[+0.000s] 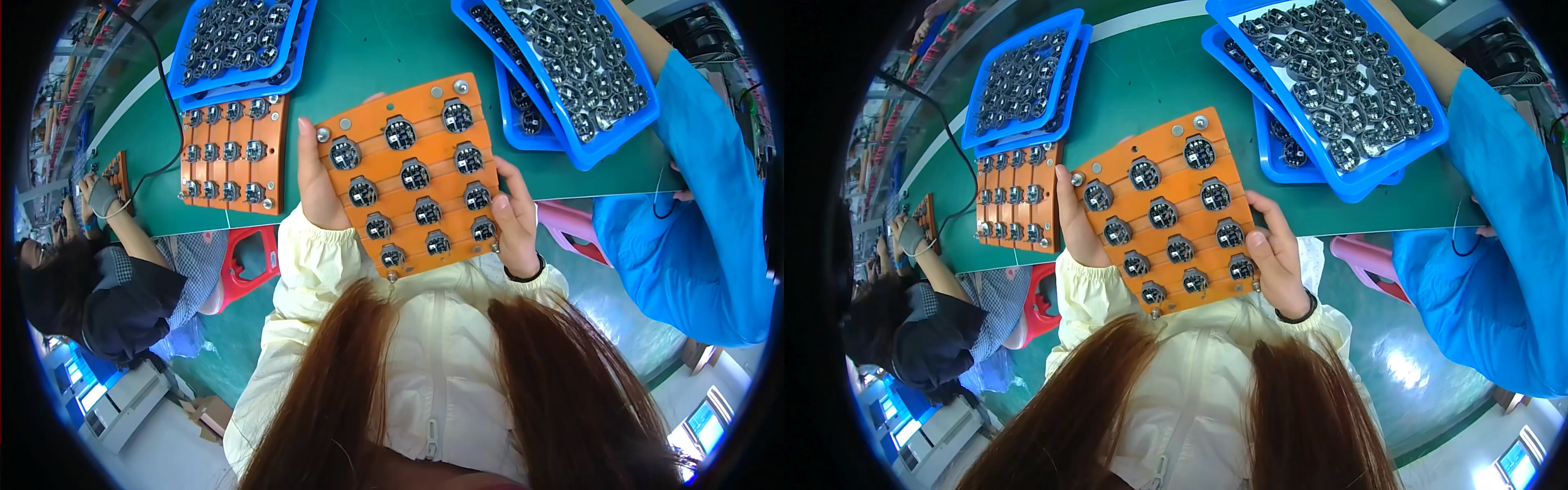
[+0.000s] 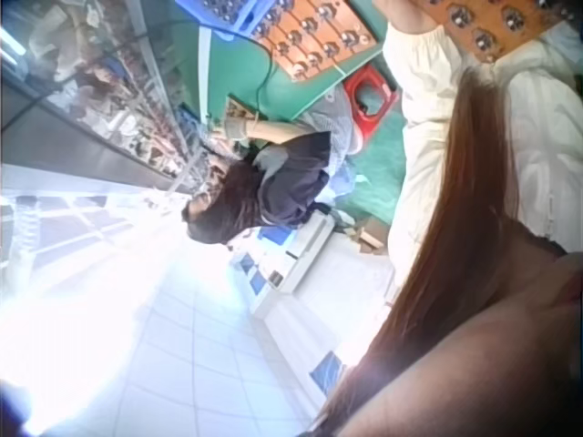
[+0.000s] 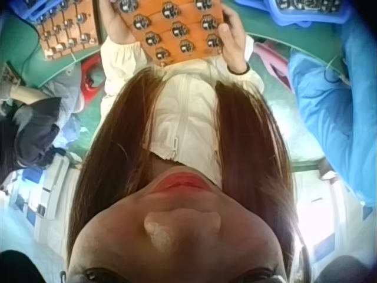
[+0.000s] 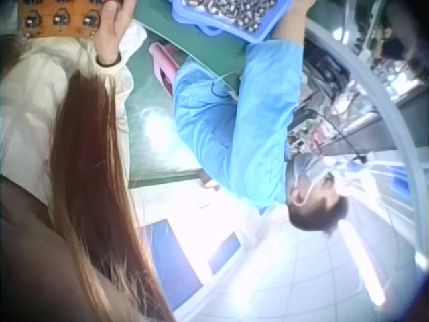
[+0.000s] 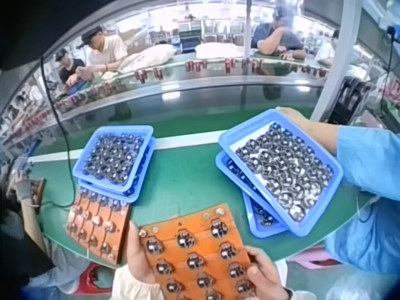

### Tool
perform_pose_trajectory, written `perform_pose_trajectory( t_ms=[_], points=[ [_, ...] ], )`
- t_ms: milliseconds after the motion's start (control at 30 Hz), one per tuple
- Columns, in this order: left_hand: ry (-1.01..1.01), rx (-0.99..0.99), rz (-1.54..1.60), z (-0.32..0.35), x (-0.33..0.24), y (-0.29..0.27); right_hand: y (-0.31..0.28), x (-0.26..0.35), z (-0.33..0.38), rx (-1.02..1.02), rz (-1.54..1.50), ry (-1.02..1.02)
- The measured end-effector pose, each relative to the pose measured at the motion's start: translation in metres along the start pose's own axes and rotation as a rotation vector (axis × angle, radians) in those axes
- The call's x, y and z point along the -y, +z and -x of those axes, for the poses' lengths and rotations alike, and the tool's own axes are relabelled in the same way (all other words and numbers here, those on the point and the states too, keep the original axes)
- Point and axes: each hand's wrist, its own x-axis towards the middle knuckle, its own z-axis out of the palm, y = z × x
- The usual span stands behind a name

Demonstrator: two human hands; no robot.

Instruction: Assemble and inspect electronic components on circuit board panels within an industrial factory setting.

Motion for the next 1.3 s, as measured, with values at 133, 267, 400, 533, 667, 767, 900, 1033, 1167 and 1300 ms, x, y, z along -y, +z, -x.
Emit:
perform_pose_trajectory(
  t_ms=[133,267,400,533,667,767,900,1033,1167,1300],
  points=[
    [-0.018,0.186,0.238,0.0,0.0,-0.011,0.0,-0.001,0.0,-0.015,0.011,-0.01],
    [-0.036,0.252,0.362,-0.001,0.002,-0.009,0.0,-0.001,0.0,-0.01,0.006,-0.01],
    [-0.006,0.258,0.332,0.0,0.001,-0.009,0.002,0.002,0.0,-0.015,0.002,0.019],
    [0.028,0.286,0.272,-0.001,0.003,-0.011,0.003,0.004,0.001,-0.033,0.018,0.019],
    [0.022,0.37,0.346,-0.001,0.003,-0.01,0.004,0.004,0.001,-0.022,0.002,0.022],
    [0.008,0.322,0.34,0.0,0.003,-0.012,0.004,0.004,0.001,-0.024,-0.003,0.023],
    [0.022,0.342,0.328,0.001,0.003,-0.013,0.005,0.002,0.001,-0.028,0.025,0.012],
    [0.017,0.384,0.307,0.001,0.003,-0.013,0.006,0.003,0.002,-0.017,-0.006,0.023],
    [0.015,0.289,0.215,0.002,0.003,-0.013,0.007,0.005,0.003,-0.023,-0.001,0.02],
    [0.018,0.171,0.108,0.004,0.003,-0.009,0.008,0.005,0.004,-0.04,0.001,0.008]
  ],
)
